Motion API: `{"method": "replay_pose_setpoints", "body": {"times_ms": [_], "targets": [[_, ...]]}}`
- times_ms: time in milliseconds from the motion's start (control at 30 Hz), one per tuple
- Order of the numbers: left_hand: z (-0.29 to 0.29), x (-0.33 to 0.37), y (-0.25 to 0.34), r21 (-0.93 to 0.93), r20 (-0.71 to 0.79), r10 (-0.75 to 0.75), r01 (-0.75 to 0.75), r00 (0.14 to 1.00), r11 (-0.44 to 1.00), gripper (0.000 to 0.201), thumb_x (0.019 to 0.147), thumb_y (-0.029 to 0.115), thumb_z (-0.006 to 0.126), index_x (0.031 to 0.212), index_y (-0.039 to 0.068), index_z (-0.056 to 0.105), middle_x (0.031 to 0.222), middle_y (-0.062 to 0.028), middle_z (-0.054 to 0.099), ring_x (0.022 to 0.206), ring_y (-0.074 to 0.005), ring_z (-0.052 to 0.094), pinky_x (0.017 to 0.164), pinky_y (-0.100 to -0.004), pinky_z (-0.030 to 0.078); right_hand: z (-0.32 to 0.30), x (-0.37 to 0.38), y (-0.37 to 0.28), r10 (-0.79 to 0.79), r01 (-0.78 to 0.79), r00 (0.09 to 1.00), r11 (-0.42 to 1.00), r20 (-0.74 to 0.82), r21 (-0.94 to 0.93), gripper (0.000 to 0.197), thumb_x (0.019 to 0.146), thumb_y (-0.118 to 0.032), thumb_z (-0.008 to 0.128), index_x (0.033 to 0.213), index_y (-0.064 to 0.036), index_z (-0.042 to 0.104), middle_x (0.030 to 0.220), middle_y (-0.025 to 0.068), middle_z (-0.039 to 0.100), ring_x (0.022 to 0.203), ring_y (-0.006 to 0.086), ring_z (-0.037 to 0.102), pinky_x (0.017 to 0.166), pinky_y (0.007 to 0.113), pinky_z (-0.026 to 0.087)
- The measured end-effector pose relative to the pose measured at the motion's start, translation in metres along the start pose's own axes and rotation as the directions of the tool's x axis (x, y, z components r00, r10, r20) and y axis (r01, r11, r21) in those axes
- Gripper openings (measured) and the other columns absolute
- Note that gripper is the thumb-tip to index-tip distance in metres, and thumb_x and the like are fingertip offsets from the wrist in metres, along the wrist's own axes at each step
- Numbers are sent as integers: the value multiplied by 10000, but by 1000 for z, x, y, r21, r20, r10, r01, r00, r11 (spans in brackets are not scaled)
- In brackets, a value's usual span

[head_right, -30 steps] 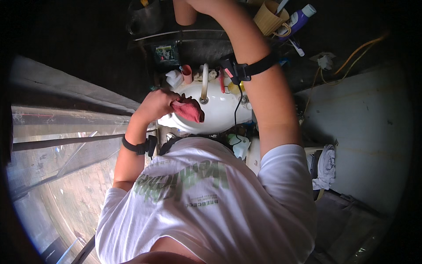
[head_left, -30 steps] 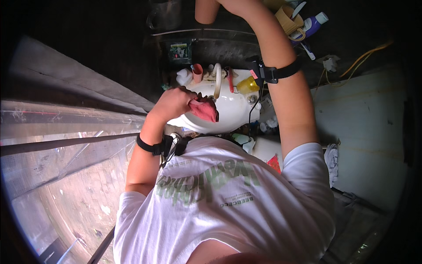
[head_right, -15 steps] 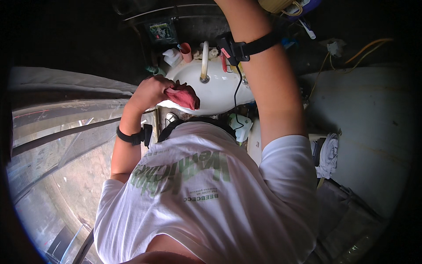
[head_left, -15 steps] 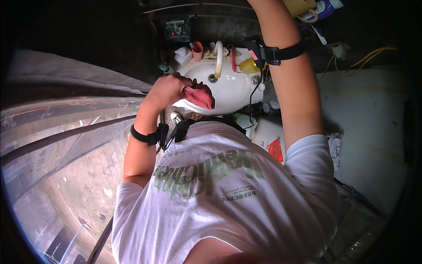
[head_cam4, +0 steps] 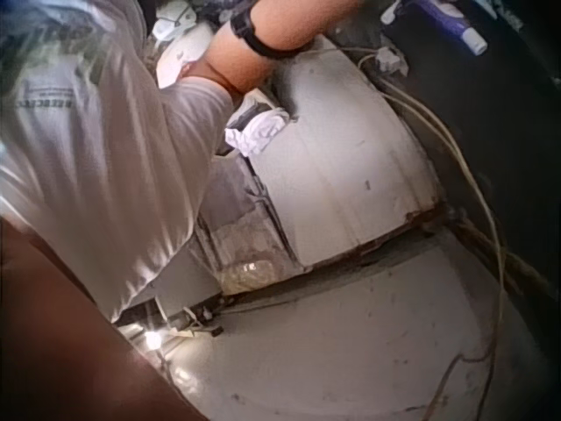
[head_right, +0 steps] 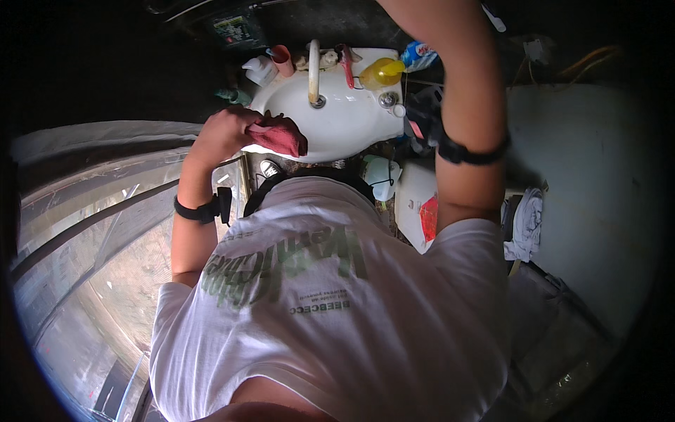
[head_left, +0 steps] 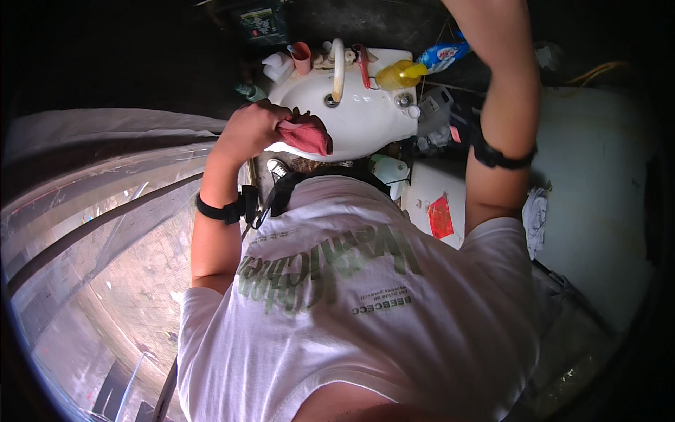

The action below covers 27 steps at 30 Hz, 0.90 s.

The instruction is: The person washes a red cloth in a bathroom sink, using water and then wringing it out.

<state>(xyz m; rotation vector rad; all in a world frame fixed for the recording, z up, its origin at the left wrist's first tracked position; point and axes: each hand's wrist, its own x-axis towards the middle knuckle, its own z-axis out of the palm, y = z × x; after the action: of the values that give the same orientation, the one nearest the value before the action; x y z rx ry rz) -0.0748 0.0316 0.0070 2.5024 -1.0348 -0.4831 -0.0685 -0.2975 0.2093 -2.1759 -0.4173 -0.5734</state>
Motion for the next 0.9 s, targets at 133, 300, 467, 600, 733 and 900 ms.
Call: {"method": "replay_pose_setpoints", "body": {"times_ms": [133,300,467,600,733,900], "targets": [[1,-3,-6,25,-16,16,-16,1000,1000,308,802,157,798,1108,150,766,977,-149,756,931,-385,717,793,-475,576,-20,-108,65,339,-441,774,895,535,70,111,1049,-168,692,1099,-69,698,931,-14,674,882,73,640,759,241,512],[4,7,2,31,38,-43,42,998,999,336,787,173,823,1115,129,764,1008,-152,747,964,-382,711,803,-472,573,23,-290,236,694,-612,506,708,513,-353,361,930,-262,793,1144,-5,657,1142,177,741,1080,280,722,930,396,560],[16,2,-3,16,-4,10,-9,1000,1000,318,765,174,841,1068,119,763,956,-159,737,919,-390,709,770,-474,565,103,-329,287,779,-504,617,505,117,-700,712,871,-307,852,1446,-67,507,1437,178,558,1356,390,528,1123,480,467],[29,-2,4,29,-26,3,-3,1000,1000,278,784,194,846,1039,117,770,920,-163,737,870,-383,715,742,-465,570,127,-331,316,712,-494,701,522,36,-696,853,840,-346,880,1525,-76,448,1476,151,521,1401,393,449,1174,485,394],[31,-11,20,49,-63,-70,73,996,996,229,817,248,847,1000,128,782,890,-151,737,850,-362,721,717,-461,580,144,-327,320,732,-450,679,475,57,-756,672,855,-386,849,1404,-133,554,1432,107,548,1368,378,442,1102,534,344],[42,-20,47,30,-79,-138,141,987,990,248,813,229,837,1037,139,786,909,-123,749,873,-342,728,752,-444,589,136,-339,324,629,-377,776,518,44,-768,481,858,-330,837,1242,-150,610,1331,89,598,1347,362,460,1065,562,347]]}}
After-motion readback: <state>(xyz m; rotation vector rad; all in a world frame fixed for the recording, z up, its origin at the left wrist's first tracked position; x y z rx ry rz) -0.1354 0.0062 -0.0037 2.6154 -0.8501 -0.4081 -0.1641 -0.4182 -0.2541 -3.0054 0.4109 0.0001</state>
